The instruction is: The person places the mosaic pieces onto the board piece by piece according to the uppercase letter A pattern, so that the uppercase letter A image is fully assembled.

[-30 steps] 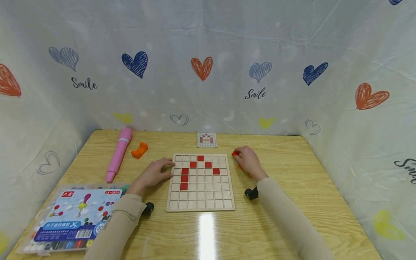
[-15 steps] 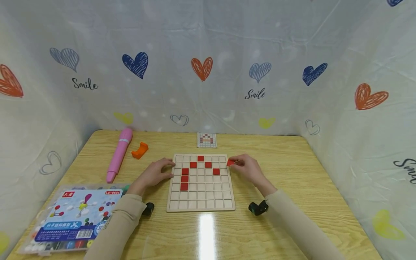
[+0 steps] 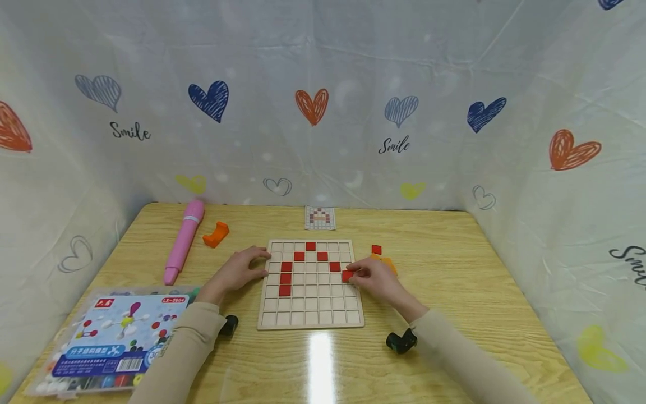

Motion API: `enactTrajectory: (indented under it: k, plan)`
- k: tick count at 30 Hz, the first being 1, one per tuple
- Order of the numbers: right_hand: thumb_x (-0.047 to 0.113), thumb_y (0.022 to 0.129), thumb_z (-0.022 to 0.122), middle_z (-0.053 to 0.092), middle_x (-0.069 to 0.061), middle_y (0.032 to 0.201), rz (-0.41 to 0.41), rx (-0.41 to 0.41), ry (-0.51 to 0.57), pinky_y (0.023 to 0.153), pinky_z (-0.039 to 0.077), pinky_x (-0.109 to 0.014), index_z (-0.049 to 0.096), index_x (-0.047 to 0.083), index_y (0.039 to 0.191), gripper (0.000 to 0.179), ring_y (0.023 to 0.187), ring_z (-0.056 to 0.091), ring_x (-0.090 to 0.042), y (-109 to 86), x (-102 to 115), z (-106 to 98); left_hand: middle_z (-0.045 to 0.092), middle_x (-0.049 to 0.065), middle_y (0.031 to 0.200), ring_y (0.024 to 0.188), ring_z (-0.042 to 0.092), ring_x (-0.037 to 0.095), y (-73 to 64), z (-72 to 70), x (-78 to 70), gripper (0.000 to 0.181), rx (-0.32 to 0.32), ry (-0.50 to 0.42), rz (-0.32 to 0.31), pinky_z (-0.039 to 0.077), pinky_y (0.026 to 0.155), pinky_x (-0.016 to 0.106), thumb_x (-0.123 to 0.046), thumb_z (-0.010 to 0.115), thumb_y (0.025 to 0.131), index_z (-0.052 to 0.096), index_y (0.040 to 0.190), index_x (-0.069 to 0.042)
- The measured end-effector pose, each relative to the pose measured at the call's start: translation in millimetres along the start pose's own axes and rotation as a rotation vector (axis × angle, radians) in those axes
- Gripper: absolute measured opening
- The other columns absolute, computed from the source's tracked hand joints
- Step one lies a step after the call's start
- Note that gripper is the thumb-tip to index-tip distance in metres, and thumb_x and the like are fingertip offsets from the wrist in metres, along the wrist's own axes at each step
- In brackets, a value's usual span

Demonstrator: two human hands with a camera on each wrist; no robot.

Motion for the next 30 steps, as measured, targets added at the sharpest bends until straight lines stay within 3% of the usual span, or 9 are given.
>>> enactTrajectory:
  k: [8,16,30]
  plan:
    - [0.012,0.091,0.074,0.072,-0.006,0.111,-0.055,0.03,-0.009,0.082,0.057,-0.029,0.074,0.008,0.116,0.025,0.091,0.067,-0.013,1.2,9.4,11.6,0.046,0.024,0.152,0.148,0.026,0.049,-0.9,0.4,1.7,0.041,0.009,-0.012,-0.011,0.01,0.118,0.071,-0.015,0.069,0.095,0.06,0.133,-0.001]
    - [0.012,0.092,0.073,0.07,-0.005,0.107,-0.136,0.024,-0.11,0.082,0.056,-0.028,0.075,0.008,0.113,0.021,0.09,0.063,-0.012,7.2,16.2,18.6,0.047,0.023,0.151,0.148,0.026,0.049,-1.0,0.2,1.1,0.041,0.005,-0.012,-0.012,0.012,0.119,0.07,-0.015,0.068,0.096,0.06,0.134,-0.002]
    - [0.01,0.09,0.074,0.068,-0.002,0.1,-0.1,0.037,-0.142,0.079,0.053,-0.027,0.076,0.007,0.11,0.02,0.085,0.058,-0.011,11.4,15.7,18.7,0.046,0.025,0.152,0.147,0.026,0.05,0.5,0.7,-0.8,0.04,0.004,-0.011,-0.009,0.011,0.118,0.072,-0.015,0.069,0.095,0.061,0.132,-0.001]
Point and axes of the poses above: each hand's wrist, its own y-axis towards the middle knuckle, its own z-axis out of the palm, x = y × z, the point moved 3 cm from there along y, towards the middle knuckle
